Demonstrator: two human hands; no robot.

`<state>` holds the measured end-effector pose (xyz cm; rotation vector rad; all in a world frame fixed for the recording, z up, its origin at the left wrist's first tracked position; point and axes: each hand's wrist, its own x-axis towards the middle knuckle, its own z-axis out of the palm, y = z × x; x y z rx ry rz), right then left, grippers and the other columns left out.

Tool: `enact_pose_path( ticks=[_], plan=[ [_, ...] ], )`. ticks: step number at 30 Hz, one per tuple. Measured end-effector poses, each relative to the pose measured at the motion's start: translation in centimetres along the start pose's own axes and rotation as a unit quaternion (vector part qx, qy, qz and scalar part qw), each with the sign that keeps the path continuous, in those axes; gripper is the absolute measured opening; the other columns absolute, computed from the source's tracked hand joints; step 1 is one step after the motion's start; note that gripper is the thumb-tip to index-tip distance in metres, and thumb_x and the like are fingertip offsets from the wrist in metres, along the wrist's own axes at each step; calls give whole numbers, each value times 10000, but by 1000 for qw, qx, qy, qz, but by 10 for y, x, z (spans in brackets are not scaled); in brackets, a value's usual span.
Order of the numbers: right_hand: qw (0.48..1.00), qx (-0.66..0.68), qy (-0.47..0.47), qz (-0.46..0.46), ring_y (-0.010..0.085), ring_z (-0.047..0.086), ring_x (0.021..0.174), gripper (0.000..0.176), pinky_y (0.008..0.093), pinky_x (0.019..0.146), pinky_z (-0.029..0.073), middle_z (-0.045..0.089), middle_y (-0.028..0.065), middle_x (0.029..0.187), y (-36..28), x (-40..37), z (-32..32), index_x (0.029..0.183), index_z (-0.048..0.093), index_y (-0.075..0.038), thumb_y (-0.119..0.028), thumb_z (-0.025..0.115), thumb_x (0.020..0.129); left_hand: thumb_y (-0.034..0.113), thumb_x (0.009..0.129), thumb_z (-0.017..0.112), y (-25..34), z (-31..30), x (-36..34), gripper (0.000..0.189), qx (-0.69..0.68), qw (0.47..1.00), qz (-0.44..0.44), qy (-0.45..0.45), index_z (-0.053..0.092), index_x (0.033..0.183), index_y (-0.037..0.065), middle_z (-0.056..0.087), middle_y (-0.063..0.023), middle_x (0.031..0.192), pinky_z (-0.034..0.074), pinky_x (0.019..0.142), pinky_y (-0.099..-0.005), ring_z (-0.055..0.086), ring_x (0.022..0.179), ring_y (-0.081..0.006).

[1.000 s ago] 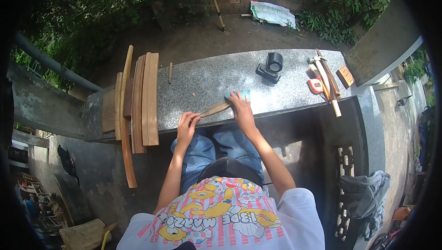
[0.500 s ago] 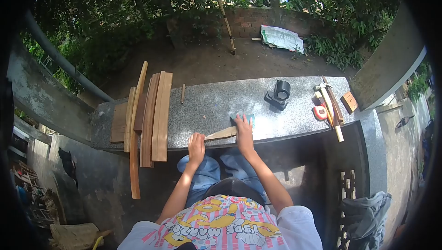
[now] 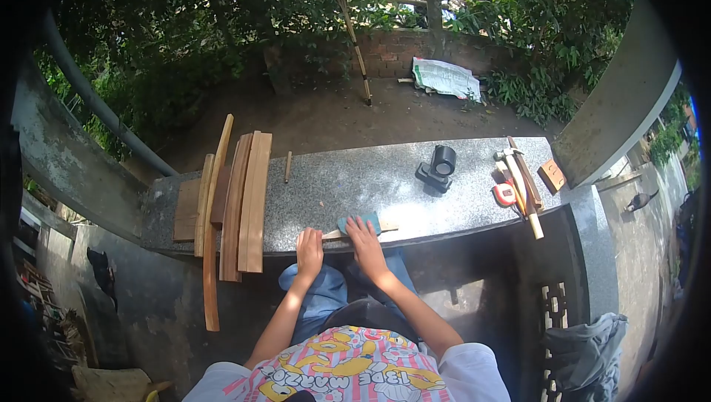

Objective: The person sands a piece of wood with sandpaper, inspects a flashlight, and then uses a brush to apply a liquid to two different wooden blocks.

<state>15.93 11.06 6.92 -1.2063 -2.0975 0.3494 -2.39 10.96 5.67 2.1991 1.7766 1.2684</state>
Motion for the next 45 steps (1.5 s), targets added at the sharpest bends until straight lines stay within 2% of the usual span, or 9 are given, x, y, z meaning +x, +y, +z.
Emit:
enact_pose_path(
  ticks=[3,9,13,15,21,28,35,41,45],
  plan=[
    [997,1,-49,-58,324,410,1357,482,471,1145,275,502,135,1407,-6,-2,-12,1324,496,-25,59,510,850,135,968,513,-2,-2,-1,168,-4,1000,13,6,515,843,22,501,-136,833,408,715,-438,503,785,-334],
    [991,-54,93,74,365,416,1343,412,497,1134,262,527,169,1373,18,-12,-7,1253,527,-6,66,507,848,130,963,519,0,1,-1,164,6,1000,9,13,511,840,22,499,-132,839,405,713,-438,502,787,-333],
    [997,15,-45,-67,351,385,1363,482,496,1140,261,471,151,1428,-18,5,3,1319,482,0,61,503,842,137,960,524,-3,3,-1,160,9,1000,14,17,519,844,28,504,-130,840,407,711,-443,506,789,-333],
    [995,32,-57,-70,334,382,1371,487,495,1143,261,465,144,1436,-12,2,-5,1327,481,-8,62,499,845,140,960,525,-5,-2,-2,165,4,1000,19,4,519,841,25,505,-131,831,412,704,-449,510,785,-334],
    [989,-43,110,89,355,434,1332,396,495,1127,274,536,159,1366,24,-18,-15,1262,533,-28,54,502,876,133,948,536,-5,2,-3,160,-8,1000,20,17,515,831,26,499,-132,821,413,698,-455,509,781,-339],
    [994,57,-51,-73,323,383,1373,511,479,1139,270,457,126,1446,-17,11,10,1341,469,-25,45,515,837,136,955,521,-6,-4,-4,165,-7,1000,5,15,515,829,29,500,-127,819,415,703,-453,509,788,-336],
    [988,-18,106,112,353,417,1346,398,494,1132,258,526,161,1378,28,-19,-23,1268,523,-24,57,488,880,150,953,530,-2,-3,-3,186,0,1000,6,6,510,814,28,498,-128,821,414,705,-448,508,787,-336],
    [993,61,-67,-77,346,356,1381,631,504,1146,251,425,161,1456,-24,6,11,1350,455,1,77,558,732,152,958,519,-7,-4,-4,180,-11,1000,2,-7,522,833,23,510,-131,837,413,720,-447,512,799,-343],
    [997,2,-37,-68,330,359,1384,634,472,1144,269,434,140,1455,0,0,-9,1353,455,0,90,542,732,155,961,513,-5,-8,-2,183,-27,999,-1,-21,529,838,20,517,-133,845,418,718,-457,516,808,-341]
  ],
)
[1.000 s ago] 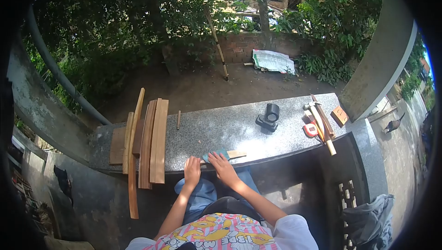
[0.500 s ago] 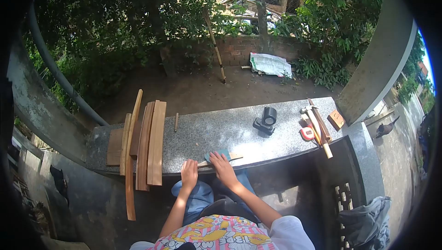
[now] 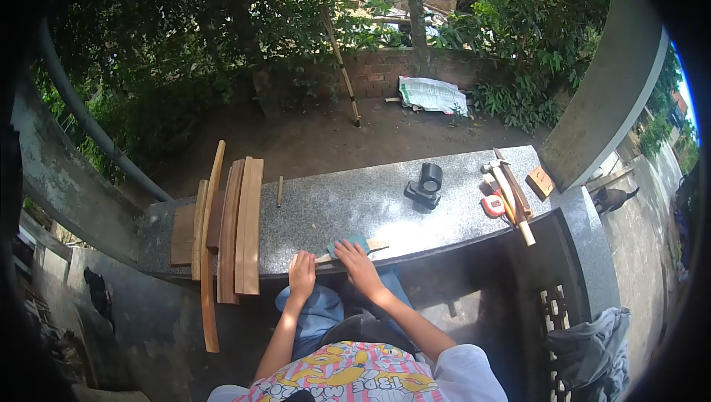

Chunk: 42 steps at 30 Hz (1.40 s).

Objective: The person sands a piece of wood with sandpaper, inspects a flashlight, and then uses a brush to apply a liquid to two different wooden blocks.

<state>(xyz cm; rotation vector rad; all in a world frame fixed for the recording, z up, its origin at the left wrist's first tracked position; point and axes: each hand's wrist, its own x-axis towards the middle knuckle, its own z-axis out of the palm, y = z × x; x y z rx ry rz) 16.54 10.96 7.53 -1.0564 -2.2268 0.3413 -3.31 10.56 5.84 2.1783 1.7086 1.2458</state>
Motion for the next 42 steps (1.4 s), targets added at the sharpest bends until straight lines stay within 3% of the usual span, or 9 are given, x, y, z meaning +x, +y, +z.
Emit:
enact_pose_path(
  ticks=[4,7,14,19,22,29,32,38,42],
  plan=[
    [979,-51,136,142,350,432,1332,500,493,1128,279,525,158,1374,30,-19,-21,1269,521,-15,117,502,788,147,954,526,1,4,0,174,29,1000,0,12,534,830,25,517,-129,837,423,710,-450,517,799,-337],
    [977,-48,149,144,360,448,1316,479,501,1125,279,544,167,1349,18,-12,-2,1257,520,-6,114,503,793,146,956,521,1,5,2,168,30,999,-1,24,535,837,28,524,-125,847,428,713,-442,521,801,-333],
    [998,-17,-15,-54,292,400,1369,539,467,1138,280,464,116,1447,-25,11,15,1342,497,-27,31,507,806,146,963,513,3,0,-1,158,17,1000,-1,18,536,858,30,524,-128,847,428,720,-439,521,808,-331],
    [992,-103,67,35,294,393,1378,612,484,1147,257,478,118,1438,29,-27,-24,1343,500,-27,94,527,744,162,962,519,2,6,-2,181,40,999,-1,17,526,834,33,503,-126,826,418,734,-438,510,810,-327],
    [991,-93,70,73,323,386,1378,574,507,1148,237,479,131,1434,24,-28,-24,1354,487,-26,110,509,796,151,957,522,2,8,-2,176,46,998,5,33,519,824,35,496,-126,823,417,725,-443,507,796,-326],
    [997,39,-34,-52,296,347,1405,618,500,1161,212,426,102,1480,-23,8,15,1392,450,-54,83,518,793,129,945,535,0,2,-1,148,10,1000,3,29,526,836,28,511,-135,827,422,715,-449,518,792,-338],
    [998,-29,-52,-25,290,363,1396,596,497,1159,217,445,97,1467,-2,-1,-13,1383,466,-59,83,507,805,136,945,537,5,0,1,156,27,999,8,28,526,835,26,511,-134,824,423,714,-450,516,789,-340],
    [990,-66,64,108,334,386,1375,600,511,1152,215,476,125,1439,34,-33,-41,1373,484,-54,123,477,799,139,954,522,4,3,-1,170,18,999,7,33,534,830,25,509,-130,831,418,716,-449,513,796,-341],
    [999,-26,-28,38,339,335,1400,636,524,1166,181,418,118,1483,-4,-9,-5,1415,442,-76,88,488,802,128,947,529,3,3,0,167,14,999,6,34,535,817,23,512,-133,836,425,718,-455,516,793,-344]
  ],
)
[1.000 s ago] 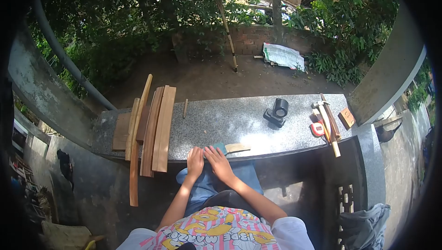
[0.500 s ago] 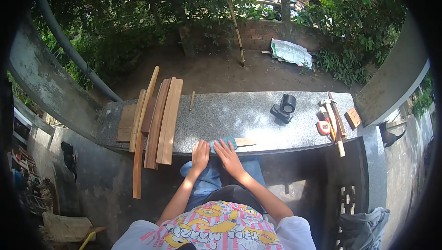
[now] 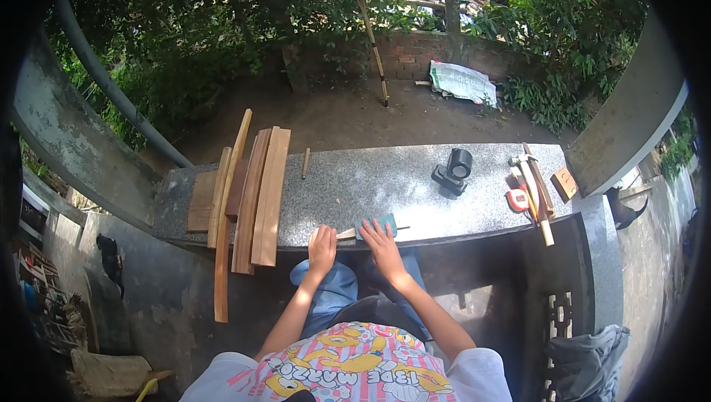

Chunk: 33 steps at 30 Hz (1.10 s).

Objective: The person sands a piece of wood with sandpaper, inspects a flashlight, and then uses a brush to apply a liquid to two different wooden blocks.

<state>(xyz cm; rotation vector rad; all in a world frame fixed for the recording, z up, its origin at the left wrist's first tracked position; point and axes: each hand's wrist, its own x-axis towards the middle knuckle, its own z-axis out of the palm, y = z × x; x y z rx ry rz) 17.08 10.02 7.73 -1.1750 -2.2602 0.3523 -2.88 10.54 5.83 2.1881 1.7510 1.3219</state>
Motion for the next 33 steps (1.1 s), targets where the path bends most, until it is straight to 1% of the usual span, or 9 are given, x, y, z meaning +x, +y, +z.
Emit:
enact_pose_path(
  ticks=[2,6,11,13,19,22,24,28,33],
  plan=[
    [996,59,-33,-53,318,335,1404,642,525,1164,193,408,108,1491,-22,14,15,1422,438,-96,69,497,805,135,951,525,-2,0,-2,169,4,1000,-5,-8,536,826,21,516,-133,842,425,726,-458,520,801,-347],
    [996,16,-43,-80,288,337,1406,679,522,1162,204,395,92,1500,-13,19,4,1429,428,-105,67,530,780,151,959,516,-4,-3,-1,170,-9,1000,-4,-14,542,852,21,519,-135,850,424,729,-454,524,808,-349],
    [994,-32,57,84,329,361,1390,650,525,1151,212,455,115,1456,47,-10,-33,1386,484,-89,115,527,771,151,960,514,-5,-1,-1,170,10,1000,0,-18,548,858,19,518,-133,852,419,723,-450,523,803,-344],
    [994,-25,62,85,335,354,1392,650,526,1152,211,450,120,1459,51,-11,-29,1383,485,-84,121,521,767,149,955,522,-5,3,-1,175,5,1000,-4,-14,542,836,23,511,-132,842,420,720,-453,520,800,-343],
    [997,65,-25,-30,343,316,1409,671,526,1169,183,404,124,1488,-10,22,6,1401,451,-65,115,504,758,150,960,517,-5,2,0,192,8,1000,-7,-9,537,820,20,509,-136,823,428,703,-458,522,783,-351],
    [993,89,-41,-65,327,332,1404,644,519,1170,190,414,123,1481,-27,32,5,1400,451,-70,95,499,780,146,970,494,-8,1,5,222,-22,999,-39,1,543,797,16,524,-149,802,433,694,-469,536,769,-369],
    [996,33,-40,-79,323,337,1400,687,502,1166,235,388,122,1495,-17,30,-5,1403,439,-51,106,521,739,218,1010,405,-7,-1,10,361,-59,991,-103,-61,581,770,14,578,-168,782,433,706,-487,573,778,-387],
    [998,-9,53,-28,331,373,1378,629,479,1142,291,440,129,1459,11,23,-18,1353,495,-32,104,528,740,318,1023,347,-8,-2,24,486,-22,981,-156,-113,592,729,19,611,-192,761,439,710,-503,603,780,-402],
    [996,-51,67,-28,381,375,1357,561,525,1138,264,496,127,1397,12,31,-2,1323,518,-29,71,518,772,386,1014,330,-11,-1,27,560,7,965,-205,-163,629,709,24,645,-209,751,462,728,-522,623,786,-420]
  ],
)
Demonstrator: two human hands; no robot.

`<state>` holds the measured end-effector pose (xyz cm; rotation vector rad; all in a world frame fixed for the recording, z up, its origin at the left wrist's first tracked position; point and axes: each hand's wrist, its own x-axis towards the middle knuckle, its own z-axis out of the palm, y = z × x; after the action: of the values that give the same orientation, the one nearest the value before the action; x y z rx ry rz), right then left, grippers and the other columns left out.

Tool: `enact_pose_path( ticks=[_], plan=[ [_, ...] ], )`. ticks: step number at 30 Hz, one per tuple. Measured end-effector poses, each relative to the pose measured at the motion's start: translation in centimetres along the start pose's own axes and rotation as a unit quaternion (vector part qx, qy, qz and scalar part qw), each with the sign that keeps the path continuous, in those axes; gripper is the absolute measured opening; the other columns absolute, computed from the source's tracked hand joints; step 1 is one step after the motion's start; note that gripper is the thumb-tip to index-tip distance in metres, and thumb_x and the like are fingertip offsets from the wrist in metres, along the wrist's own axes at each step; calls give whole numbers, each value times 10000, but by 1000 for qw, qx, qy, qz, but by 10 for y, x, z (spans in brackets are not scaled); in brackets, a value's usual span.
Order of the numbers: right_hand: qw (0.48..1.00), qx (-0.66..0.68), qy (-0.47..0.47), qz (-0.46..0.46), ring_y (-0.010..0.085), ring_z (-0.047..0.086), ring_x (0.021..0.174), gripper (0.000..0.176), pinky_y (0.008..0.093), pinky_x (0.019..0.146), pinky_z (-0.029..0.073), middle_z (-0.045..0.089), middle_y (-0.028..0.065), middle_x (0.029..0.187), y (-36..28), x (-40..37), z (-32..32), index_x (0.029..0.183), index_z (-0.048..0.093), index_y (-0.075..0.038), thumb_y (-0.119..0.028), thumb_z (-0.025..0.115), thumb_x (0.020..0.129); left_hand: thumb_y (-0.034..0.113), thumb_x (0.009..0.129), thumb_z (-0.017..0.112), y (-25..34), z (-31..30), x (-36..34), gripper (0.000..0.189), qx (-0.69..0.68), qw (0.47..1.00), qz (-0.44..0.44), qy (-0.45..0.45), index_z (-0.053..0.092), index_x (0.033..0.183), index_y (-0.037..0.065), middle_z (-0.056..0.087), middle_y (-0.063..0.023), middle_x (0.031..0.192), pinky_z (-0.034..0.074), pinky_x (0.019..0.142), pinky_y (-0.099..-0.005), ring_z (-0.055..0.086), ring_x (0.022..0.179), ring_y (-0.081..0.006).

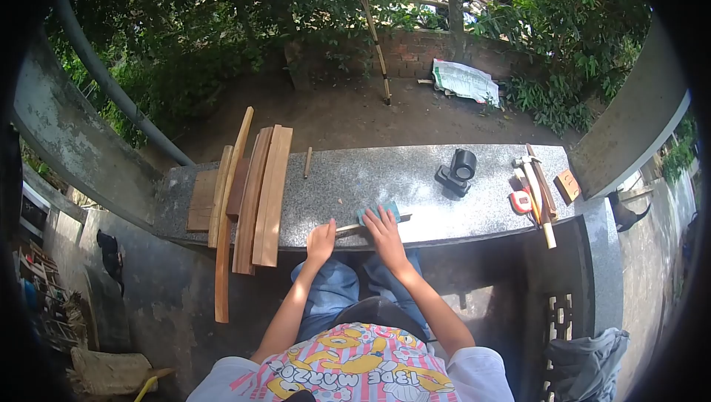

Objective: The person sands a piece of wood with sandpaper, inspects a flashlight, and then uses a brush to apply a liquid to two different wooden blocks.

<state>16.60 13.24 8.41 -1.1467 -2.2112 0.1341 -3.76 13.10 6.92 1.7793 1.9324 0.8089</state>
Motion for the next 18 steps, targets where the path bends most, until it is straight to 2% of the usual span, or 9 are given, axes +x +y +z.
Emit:
enact_pose_path(
  ticks=[5,7,10,11,13,15,16,17,18],
  plan=[
    [996,36,-21,-75,346,377,1370,572,517,1138,272,463,123,1430,-20,6,8,1342,492,-27,63,518,778,432,1003,322,-2,-2,2,597,-21,1000,-23,-3,676,736,32,664,-202,742,477,753,-505,637,810,-419],
    [998,48,0,-38,331,391,1365,571,504,1137,281,464,132,1428,-8,4,5,1338,495,-20,71,516,775,467,996,331,-5,-9,4,607,-78,993,-55,-72,699,786,33,678,-190,753,485,757,-477,655,807,-397],
    [995,47,63,56,346,425,1344,468,489,1136,285,527,149,1371,14,-3,-10,1279,545,-8,83,490,824,508,986,339,-20,-6,10,626,-116,985,-73,-108,714,833,31,697,-181,787,489,764,-443,675,819,-364],
    [994,35,78,69,349,425,1343,459,492,1136,284,533,149,1365,20,-5,-13,1272,550,-6,84,494,825,508,986,339,-18,-6,10,626,-117,985,-69,-110,714,833,31,697,-181,787,489,764,-443,675,819,-364],
    [995,29,73,67,355,411,1352,472,502,1143,266,524,147,1375,21,-7,-8,1286,535,-9,88,493,826,503,977,390,-14,-7,7,623,-129,988,-46,-73,680,781,-12,677,-187,701,471,694,-418,678,710,-287],
    [997,61,29,45,358,385,1368,500,511,1151,243,502,145,1397,5,-3,2,1311,509,-13,91,490,822,500,977,399,-15,-9,9,626,-137,986,-48,-78,671,772,-26,660,-183,665,468,667,-399,666,678,-258],
    [996,81,4,29,362,358,1383,524,520,1157,224,480,144,1417,-5,-1,8,1331,488,-19,91,487,819,502,983,383,-13,-11,9,628,-128,985,-62,-100,688,811,-19,682,-185,725,481,706,-408,679,740,-290],
    [995,93,-8,-24,356,324,1402,655,534,1160,225,433,137,1450,-14,2,10,1365,453,-14,123,511,726,504,988,367,-16,-11,9,633,-118,983,-77,-120,706,849,-12,703,-187,785,494,744,-416,692,801,-322],
    [995,90,-12,-40,354,334,1397,643,530,1159,229,436,138,1450,-20,4,11,1363,455,-13,120,509,736,504,988,367,-18,-10,7,633,-118,983,-78,-119,706,849,-12,703,-187,785,494,744,-416,692,801,-322]
  ],
)
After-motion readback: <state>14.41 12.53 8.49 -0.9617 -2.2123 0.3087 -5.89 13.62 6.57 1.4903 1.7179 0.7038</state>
